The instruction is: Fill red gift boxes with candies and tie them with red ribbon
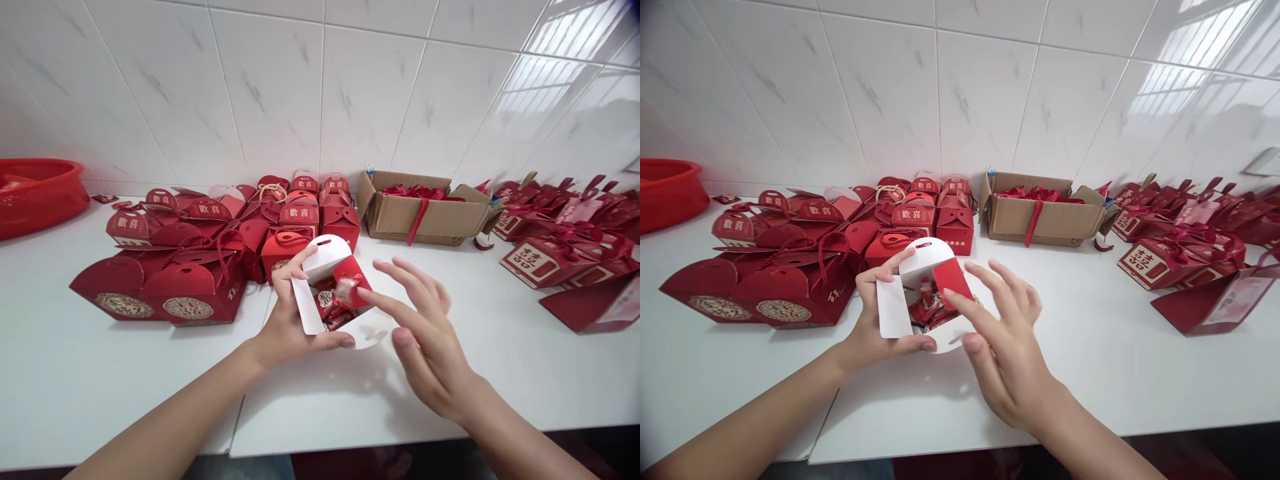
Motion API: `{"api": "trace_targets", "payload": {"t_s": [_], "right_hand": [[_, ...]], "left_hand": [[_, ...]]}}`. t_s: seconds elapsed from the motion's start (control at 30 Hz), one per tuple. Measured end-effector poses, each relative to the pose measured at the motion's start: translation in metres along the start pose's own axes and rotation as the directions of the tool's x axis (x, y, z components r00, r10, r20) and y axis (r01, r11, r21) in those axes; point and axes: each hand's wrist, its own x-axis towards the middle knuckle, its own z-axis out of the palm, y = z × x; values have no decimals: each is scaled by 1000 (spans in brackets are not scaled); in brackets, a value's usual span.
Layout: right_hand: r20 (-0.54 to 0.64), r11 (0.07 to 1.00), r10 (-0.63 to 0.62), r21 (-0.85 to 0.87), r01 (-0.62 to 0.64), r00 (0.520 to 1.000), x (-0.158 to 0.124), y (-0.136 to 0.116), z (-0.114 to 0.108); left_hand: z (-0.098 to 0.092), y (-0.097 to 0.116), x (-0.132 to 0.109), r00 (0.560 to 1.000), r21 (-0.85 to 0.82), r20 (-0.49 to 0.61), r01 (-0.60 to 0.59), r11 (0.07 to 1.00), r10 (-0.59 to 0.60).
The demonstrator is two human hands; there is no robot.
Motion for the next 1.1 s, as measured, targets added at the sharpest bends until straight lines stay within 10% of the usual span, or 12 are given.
{"api": "trace_targets", "payload": {"t_s": [0.23, 0.4, 0.6, 0.77, 0.97, 1.1], "right_hand": [[-235, 981, 81, 189, -36, 969, 12, 9, -12], [135, 934, 14, 353, -61, 991, 34, 40, -7], [444, 535, 46, 746, -397, 895, 29, 66, 34], [508, 263, 219, 791, -552, 833, 17, 53, 58], [443, 294, 304, 798, -526, 843, 15, 45, 54], [450, 343, 242, 789, -509, 860, 9, 51, 47]], "left_hand": [[0, 3, 0, 999, -43, 28, 31, 999, -30], [0, 2, -1, 988, -62, 108, -101, 993, 107], [-4, 1, -1, 972, -54, 214, -88, 995, 97], [-8, 10, 0, 852, 258, 462, 137, 956, -247], [-1, 1, -7, 985, 42, 117, 123, 992, -127], [-4, -4, -8, 971, -124, 177, 182, 975, -159]]}}
